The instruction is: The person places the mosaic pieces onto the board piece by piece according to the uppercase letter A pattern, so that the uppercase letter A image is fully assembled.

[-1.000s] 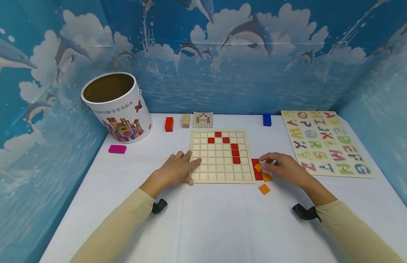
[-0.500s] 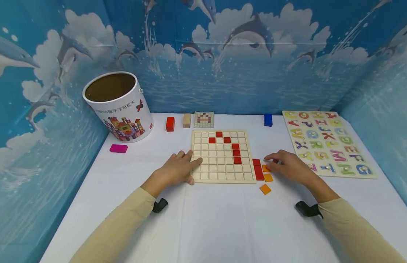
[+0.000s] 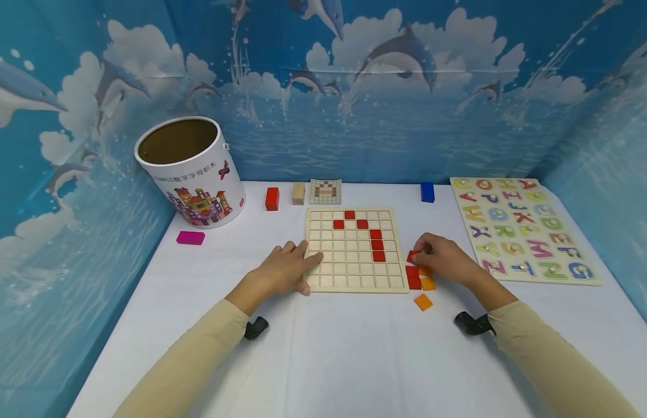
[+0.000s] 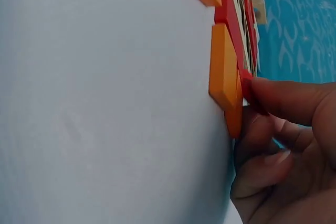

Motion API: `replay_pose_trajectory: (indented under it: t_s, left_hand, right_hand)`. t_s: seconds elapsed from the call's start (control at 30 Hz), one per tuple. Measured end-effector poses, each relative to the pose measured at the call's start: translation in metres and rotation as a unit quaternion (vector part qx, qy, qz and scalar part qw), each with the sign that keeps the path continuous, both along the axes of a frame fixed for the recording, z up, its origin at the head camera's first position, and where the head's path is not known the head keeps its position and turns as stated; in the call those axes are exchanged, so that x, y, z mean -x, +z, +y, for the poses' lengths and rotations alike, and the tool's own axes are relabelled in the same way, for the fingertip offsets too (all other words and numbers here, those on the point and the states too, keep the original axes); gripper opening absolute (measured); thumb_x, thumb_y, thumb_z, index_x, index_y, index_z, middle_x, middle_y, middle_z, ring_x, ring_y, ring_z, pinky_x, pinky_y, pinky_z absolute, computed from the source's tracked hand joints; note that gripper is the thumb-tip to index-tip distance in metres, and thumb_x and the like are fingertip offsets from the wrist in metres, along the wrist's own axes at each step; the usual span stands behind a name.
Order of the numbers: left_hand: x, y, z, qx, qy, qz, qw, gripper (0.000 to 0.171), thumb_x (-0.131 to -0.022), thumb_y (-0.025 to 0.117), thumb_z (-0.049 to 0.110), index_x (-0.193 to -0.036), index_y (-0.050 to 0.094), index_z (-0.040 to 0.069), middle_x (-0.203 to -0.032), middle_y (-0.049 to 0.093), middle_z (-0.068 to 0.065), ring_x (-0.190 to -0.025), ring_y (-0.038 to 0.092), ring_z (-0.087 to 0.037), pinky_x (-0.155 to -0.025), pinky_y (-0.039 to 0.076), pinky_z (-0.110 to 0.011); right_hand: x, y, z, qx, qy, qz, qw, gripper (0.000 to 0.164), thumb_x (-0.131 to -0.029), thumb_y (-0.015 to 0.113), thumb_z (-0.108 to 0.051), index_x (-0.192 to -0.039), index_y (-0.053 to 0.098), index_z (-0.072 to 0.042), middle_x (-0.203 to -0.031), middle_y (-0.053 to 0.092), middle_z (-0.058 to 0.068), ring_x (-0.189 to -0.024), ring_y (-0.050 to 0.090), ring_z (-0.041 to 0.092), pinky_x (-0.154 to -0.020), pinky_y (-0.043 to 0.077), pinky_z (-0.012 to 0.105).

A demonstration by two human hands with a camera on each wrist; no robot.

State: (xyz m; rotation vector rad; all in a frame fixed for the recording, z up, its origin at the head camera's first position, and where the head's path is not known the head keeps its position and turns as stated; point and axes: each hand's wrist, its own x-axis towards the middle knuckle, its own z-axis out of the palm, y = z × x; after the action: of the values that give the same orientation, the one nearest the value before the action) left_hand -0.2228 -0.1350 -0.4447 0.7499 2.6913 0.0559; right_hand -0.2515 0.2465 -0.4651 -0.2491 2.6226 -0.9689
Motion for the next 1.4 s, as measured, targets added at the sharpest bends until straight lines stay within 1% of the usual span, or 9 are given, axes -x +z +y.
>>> replay_pose_trajectory:
  t_s: [0.17, 0.27, 0.4, 0.53, 0.73, 0.8, 0.97, 1.17, 1.4]
  left_hand:
    - [0.0, 0.001, -0.002, 0.004, -0.009, 0.009, 0.9999, 0.092, -0.08, 0.078, 0.048, -0.16, 0.037, 0.027, -0.165, 0.028, -0.02, -0.142, 0.035, -0.035, -0.112, 0.033, -0.053]
    - [0.001, 0.001, -0.003, 0.002, -0.009, 0.01, 0.9999, 0.092, -0.08, 0.079, 0.047, -0.159, 0.038, 0.027, -0.165, 0.028, -0.02, -0.141, 0.035, -0.034, -0.111, 0.033, -0.052]
    - [0.001, 0.001, -0.002, 0.001, -0.005, 0.004, 1.0, 0.091, -0.081, 0.079, 0.045, -0.159, 0.038, 0.027, -0.165, 0.028, -0.02, -0.141, 0.035, -0.034, -0.111, 0.033, -0.052]
    - [0.002, 0.001, -0.001, 0.003, -0.002, -0.006, 1.0, 0.091, -0.081, 0.079, 0.045, -0.16, 0.036, 0.028, -0.166, 0.027, -0.019, -0.142, 0.033, -0.034, -0.112, 0.032, -0.051]
    - [0.003, 0.001, -0.001, 0.009, -0.004, -0.01, 0.9999, 0.09, -0.083, 0.077, 0.048, -0.16, 0.035, 0.029, -0.166, 0.026, -0.019, -0.143, 0.032, -0.035, -0.114, 0.03, -0.052]
    - [0.002, 0.001, -0.001, 0.01, -0.005, -0.008, 0.9999, 0.089, -0.083, 0.076, 0.049, -0.16, 0.035, 0.029, -0.166, 0.026, -0.019, -0.143, 0.033, -0.035, -0.114, 0.031, -0.052]
    - [0.001, 0.002, -0.001, 0.01, -0.005, -0.005, 0.9999, 0.09, -0.083, 0.077, 0.048, -0.16, 0.035, 0.029, -0.166, 0.026, -0.019, -0.142, 0.034, -0.034, -0.113, 0.031, -0.051]
    - [0.0, 0.002, -0.002, 0.01, -0.015, 0.0, 0.9998, 0.089, -0.084, 0.076, 0.048, -0.161, 0.035, 0.028, -0.166, 0.026, -0.019, -0.143, 0.034, -0.035, -0.113, 0.032, -0.051]
    - [0.0, 0.003, -0.002, 0.01, -0.017, 0.006, 0.9998, 0.09, -0.082, 0.076, 0.048, -0.16, 0.036, 0.027, -0.164, 0.028, -0.021, -0.142, 0.035, -0.036, -0.111, 0.034, -0.052]
  right_hand:
    - [0.012, 0.001, 0.007, 0.071, -0.03, -0.038, 0.996, 0.036, -0.104, 0.058, -0.028, -0.136, 0.055, -0.012, -0.094, 0.054, 0.014, -0.077, 0.054, 0.027, -0.066, 0.046, 0.032]
    - [0.021, 0.004, 0.001, 0.139, -0.062, -0.06, 0.987, 0.041, -0.104, 0.06, -0.032, -0.139, 0.055, -0.012, -0.088, 0.051, 0.013, -0.069, 0.05, 0.024, -0.061, 0.041, 0.032]
    - [0.035, 0.008, -0.026, 0.241, -0.09, -0.09, 0.962, 0.05, -0.1, 0.067, -0.033, -0.141, 0.054, -0.008, -0.089, 0.054, 0.008, -0.066, 0.049, 0.016, -0.057, 0.039, 0.028]
    - [0.047, 0.012, -0.066, 0.273, -0.073, -0.1, 0.954, 0.047, -0.099, 0.068, -0.024, -0.142, 0.055, -0.008, -0.09, 0.06, 0.008, -0.064, 0.05, 0.014, -0.056, 0.038, 0.027]
    - [0.055, 0.009, -0.129, 0.25, -0.025, -0.1, 0.963, 0.04, -0.097, 0.069, -0.014, -0.135, 0.056, -0.008, -0.099, 0.066, 0.016, -0.063, 0.058, 0.019, -0.056, 0.043, 0.028]
    - [0.055, 0.006, -0.145, 0.221, -0.008, -0.084, 0.972, 0.038, -0.096, 0.069, -0.013, -0.132, 0.058, -0.007, -0.099, 0.066, 0.015, -0.064, 0.062, 0.02, -0.058, 0.047, 0.028]
    - [0.058, 0.0, -0.171, 0.084, 0.03, 0.028, 0.996, 0.031, -0.092, 0.072, -0.015, -0.121, 0.066, -0.006, -0.087, 0.063, 0.007, -0.068, 0.057, 0.018, -0.065, 0.047, 0.03]
    - [0.057, 0.001, -0.18, 0.02, 0.049, 0.072, 0.996, 0.027, -0.092, 0.072, -0.014, -0.119, 0.07, -0.007, -0.094, 0.064, 0.007, -0.083, 0.055, 0.022, -0.072, 0.046, 0.034]
    - [0.044, 0.021, -0.145, 0.062, 0.032, 0.068, 0.995, 0.037, -0.096, 0.07, -0.02, -0.132, 0.066, -0.009, -0.088, 0.065, 0.008, -0.072, 0.055, 0.022, -0.065, 0.044, 0.033]
